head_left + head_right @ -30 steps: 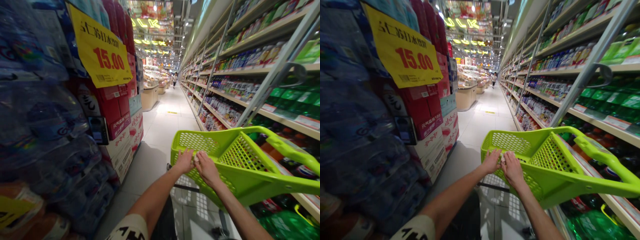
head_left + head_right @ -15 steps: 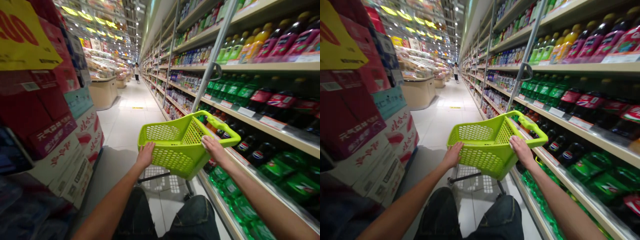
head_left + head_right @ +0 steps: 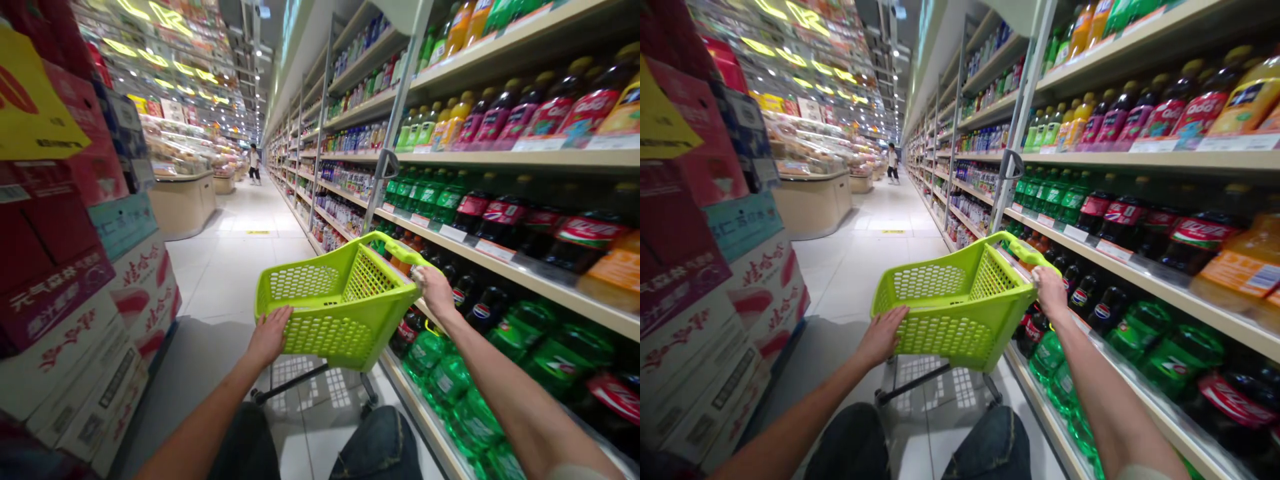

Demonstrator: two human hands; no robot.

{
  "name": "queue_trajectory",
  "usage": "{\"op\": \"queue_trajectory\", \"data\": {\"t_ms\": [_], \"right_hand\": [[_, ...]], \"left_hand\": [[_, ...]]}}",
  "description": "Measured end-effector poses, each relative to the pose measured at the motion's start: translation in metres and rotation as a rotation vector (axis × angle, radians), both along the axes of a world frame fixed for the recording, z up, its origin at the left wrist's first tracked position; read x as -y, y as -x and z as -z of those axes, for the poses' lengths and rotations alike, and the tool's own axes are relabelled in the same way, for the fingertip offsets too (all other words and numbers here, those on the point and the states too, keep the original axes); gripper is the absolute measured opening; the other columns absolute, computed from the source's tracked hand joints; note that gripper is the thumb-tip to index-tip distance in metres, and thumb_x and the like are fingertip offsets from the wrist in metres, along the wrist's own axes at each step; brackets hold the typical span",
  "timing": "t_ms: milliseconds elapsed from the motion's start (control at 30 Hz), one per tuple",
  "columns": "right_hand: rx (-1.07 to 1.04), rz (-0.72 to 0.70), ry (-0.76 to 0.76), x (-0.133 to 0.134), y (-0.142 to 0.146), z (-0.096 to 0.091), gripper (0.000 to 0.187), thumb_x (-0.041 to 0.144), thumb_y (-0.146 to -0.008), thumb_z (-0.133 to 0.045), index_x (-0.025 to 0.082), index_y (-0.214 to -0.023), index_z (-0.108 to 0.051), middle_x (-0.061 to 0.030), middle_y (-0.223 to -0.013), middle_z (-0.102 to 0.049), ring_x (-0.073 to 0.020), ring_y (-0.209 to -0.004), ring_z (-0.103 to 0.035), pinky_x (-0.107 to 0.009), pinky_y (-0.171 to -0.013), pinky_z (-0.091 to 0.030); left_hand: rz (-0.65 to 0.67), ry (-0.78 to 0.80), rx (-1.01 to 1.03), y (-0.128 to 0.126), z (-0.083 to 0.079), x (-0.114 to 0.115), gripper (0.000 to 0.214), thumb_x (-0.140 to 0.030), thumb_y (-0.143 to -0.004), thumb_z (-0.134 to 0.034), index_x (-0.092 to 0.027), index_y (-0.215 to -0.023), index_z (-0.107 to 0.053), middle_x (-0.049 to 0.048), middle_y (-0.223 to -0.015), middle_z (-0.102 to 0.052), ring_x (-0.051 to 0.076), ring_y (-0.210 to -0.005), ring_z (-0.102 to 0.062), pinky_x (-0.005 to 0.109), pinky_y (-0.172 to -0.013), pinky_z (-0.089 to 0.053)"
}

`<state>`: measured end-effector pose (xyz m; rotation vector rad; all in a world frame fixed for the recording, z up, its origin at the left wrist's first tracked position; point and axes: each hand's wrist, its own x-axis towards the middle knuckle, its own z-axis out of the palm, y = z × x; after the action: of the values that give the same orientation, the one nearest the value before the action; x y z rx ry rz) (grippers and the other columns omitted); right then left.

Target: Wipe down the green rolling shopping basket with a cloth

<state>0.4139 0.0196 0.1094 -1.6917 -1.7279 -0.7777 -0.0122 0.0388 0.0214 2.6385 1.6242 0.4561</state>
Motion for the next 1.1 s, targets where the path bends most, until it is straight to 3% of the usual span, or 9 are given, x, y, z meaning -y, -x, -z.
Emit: {"op": "queue_trajectory", "data": {"t_ms": [100,233,300,467,667,833,900,1033,1100], "right_hand": [[-0.046,0.003,-0.043,-0.004,0.011,0.005,0.030,0.019,-0.084,-0.034,0.011,-0.097,-0.060,-0.0152,-0.099,-0.063,-0.0228,-0.093,-0.057,-0.037,-0.082,-0.045],[0.050,-0.256,0.040,-0.007,0.060,0.038,0.028,0.018,-0.083,-0.038,0.019,-0.101,-0.059,-0.0075,-0.111,-0.060,-0.0197,-0.108,-0.052,-0.038,-0.094,-0.040],[0.090,-0.339,0.055,-0.003,0.056,0.039,0.028,0.017,-0.083,-0.040,0.019,-0.103,-0.059,-0.0076,-0.115,-0.058,-0.0204,-0.113,-0.048,-0.041,-0.097,-0.037],[-0.069,-0.186,-0.166,0.014,0.008,0.020,0.031,0.015,-0.081,-0.036,0.015,-0.103,-0.059,-0.0136,-0.115,-0.056,-0.0227,-0.116,-0.045,-0.043,-0.098,-0.036],[0.014,-0.413,0.014,0.005,0.048,0.041,0.031,0.015,-0.081,-0.040,0.022,-0.105,-0.058,-0.0050,-0.118,-0.056,-0.0186,-0.114,-0.048,-0.040,-0.097,-0.040],[-0.110,-0.214,-0.119,-0.009,0.035,0.033,0.032,0.015,-0.080,-0.037,0.018,-0.102,-0.059,-0.0105,-0.113,-0.058,-0.0236,-0.114,-0.047,-0.048,-0.097,-0.036],[-0.129,-0.240,-0.112,-0.013,0.054,0.043,0.031,0.015,-0.081,-0.037,0.016,-0.100,-0.060,-0.0118,-0.114,-0.058,-0.0237,-0.116,-0.046,-0.048,-0.098,-0.036],[-0.053,-0.494,0.039,-0.020,0.140,0.085,0.030,0.014,-0.082,-0.039,0.018,-0.104,-0.060,-0.0099,-0.118,-0.056,-0.0209,-0.118,-0.045,-0.044,-0.099,-0.037],[-0.006,-0.576,0.103,-0.024,0.165,0.097,0.031,0.015,-0.083,-0.041,0.019,-0.107,-0.058,-0.0088,-0.121,-0.054,-0.0202,-0.120,-0.042,-0.043,-0.099,-0.036]], "left_hand": [[-0.022,0.003,-0.048,0.001,-0.001,0.003,0.069,-0.008,-0.066,-0.043,-0.020,-0.133,-0.030,0.0036,-0.140,-0.034,0.020,-0.127,-0.030,0.044,-0.104,-0.024],[-0.042,0.016,-0.064,0.007,-0.001,0.005,0.070,-0.009,-0.066,-0.044,-0.018,-0.134,-0.027,0.0042,-0.141,-0.030,0.020,-0.129,-0.027,0.045,-0.106,-0.021],[-0.044,0.019,-0.061,0.013,0.000,0.005,0.070,-0.007,-0.065,-0.043,-0.016,-0.133,-0.027,0.0053,-0.141,-0.031,0.020,-0.129,-0.028,0.043,-0.106,-0.021],[-0.077,-0.028,-0.023,0.020,0.004,0.012,0.066,-0.004,-0.066,-0.041,-0.010,-0.131,-0.032,0.0102,-0.138,-0.036,0.021,-0.127,-0.031,0.038,-0.106,-0.023],[-0.078,-0.021,-0.023,0.030,0.003,0.023,0.062,-0.011,-0.069,-0.044,-0.011,-0.130,-0.032,0.0105,-0.136,-0.038,0.022,-0.125,-0.034,0.038,-0.106,-0.024],[-0.170,0.006,-0.030,0.042,0.005,0.026,0.055,-0.021,-0.076,-0.044,-0.007,-0.128,-0.034,0.0148,-0.135,-0.039,0.023,-0.125,-0.035,0.036,-0.105,-0.026],[-0.221,-0.002,-0.031,0.039,0.007,0.027,0.057,-0.023,-0.075,-0.046,-0.005,-0.128,-0.033,0.0168,-0.135,-0.039,0.025,-0.126,-0.033,0.037,-0.105,-0.026],[-0.234,0.007,-0.043,0.028,0.007,0.032,0.062,-0.022,-0.073,-0.047,-0.003,-0.129,-0.030,0.0168,-0.137,-0.035,0.025,-0.128,-0.028,0.038,-0.105,-0.023],[-0.202,0.021,-0.063,0.025,0.005,0.036,0.061,-0.020,-0.074,-0.046,-0.004,-0.130,-0.030,0.0153,-0.138,-0.035,0.024,-0.128,-0.028,0.039,-0.106,-0.022]]}}
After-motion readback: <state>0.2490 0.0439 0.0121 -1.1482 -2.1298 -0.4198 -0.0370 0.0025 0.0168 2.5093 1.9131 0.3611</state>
